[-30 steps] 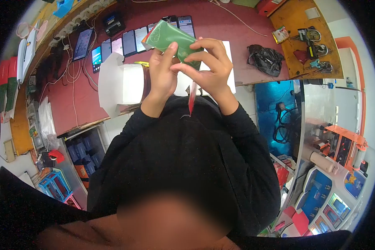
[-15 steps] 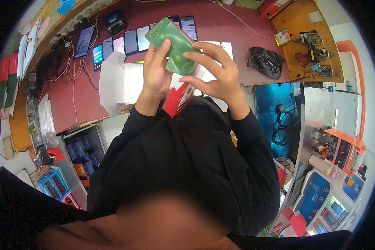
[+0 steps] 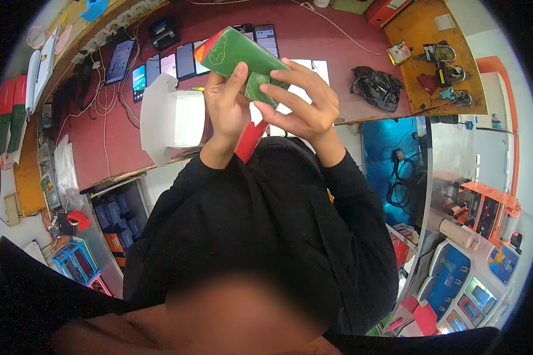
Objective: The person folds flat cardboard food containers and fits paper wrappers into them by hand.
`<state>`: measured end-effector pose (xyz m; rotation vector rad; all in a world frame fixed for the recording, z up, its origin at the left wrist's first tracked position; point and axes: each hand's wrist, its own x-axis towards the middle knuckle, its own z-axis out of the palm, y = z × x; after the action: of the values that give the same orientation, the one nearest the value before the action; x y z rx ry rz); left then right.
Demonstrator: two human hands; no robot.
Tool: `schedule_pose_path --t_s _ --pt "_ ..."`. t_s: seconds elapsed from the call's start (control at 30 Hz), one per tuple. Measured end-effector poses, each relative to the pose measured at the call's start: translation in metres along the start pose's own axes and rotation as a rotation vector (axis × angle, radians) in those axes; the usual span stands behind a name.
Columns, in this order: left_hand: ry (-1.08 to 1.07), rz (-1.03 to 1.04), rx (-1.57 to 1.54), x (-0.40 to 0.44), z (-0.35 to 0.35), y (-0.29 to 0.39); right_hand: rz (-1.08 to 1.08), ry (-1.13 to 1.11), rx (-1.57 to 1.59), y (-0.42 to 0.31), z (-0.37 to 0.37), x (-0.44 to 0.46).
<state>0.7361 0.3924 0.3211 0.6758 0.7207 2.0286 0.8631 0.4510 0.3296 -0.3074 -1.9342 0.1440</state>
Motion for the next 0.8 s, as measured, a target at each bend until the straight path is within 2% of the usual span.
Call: schedule_pose_path --t_s 0.07,0.3,0.37,0.4,0.5,0.63,0.7,0.8 --pt "0.061 -0.124 -0.172 0.001 0.004 0.0 0.003 0.004 -0.009 -0.002 0.002 0.0" --pt "0.09 -0.178 -0.169 -0.009 0.013 -0.007 -0.009 0.018 -0.081 -0.006 0.001 -0.001" --pt "0.047 -0.29 -0.222 -0.012 0.011 -0.012 0.007 0.032 -0.055 -0.002 0.002 -0.002" --pt "-0.002 -0.282 -0.212 -0.008 0.008 -0.011 0.025 0.049 -0.031 0.0 0.002 -0.003" --pt "0.02 -0.354 -0.224 -0.01 0.013 -0.003 0.039 0.028 -0.023 0.003 0.001 -0.005" --pt "0.036 -0.288 -0.082 -0.003 0.007 -0.003 0.088 0.003 0.07 0.006 -0.005 -0.002" --pt "0.049 -0.214 -0.067 0.005 0.003 0.005 0.217 -0.067 0.177 0.006 -0.011 -0.001" --pt "0.05 -0.246 -0.104 0.002 0.0 -0.002 0.199 -0.084 0.115 0.002 -0.006 -0.006"
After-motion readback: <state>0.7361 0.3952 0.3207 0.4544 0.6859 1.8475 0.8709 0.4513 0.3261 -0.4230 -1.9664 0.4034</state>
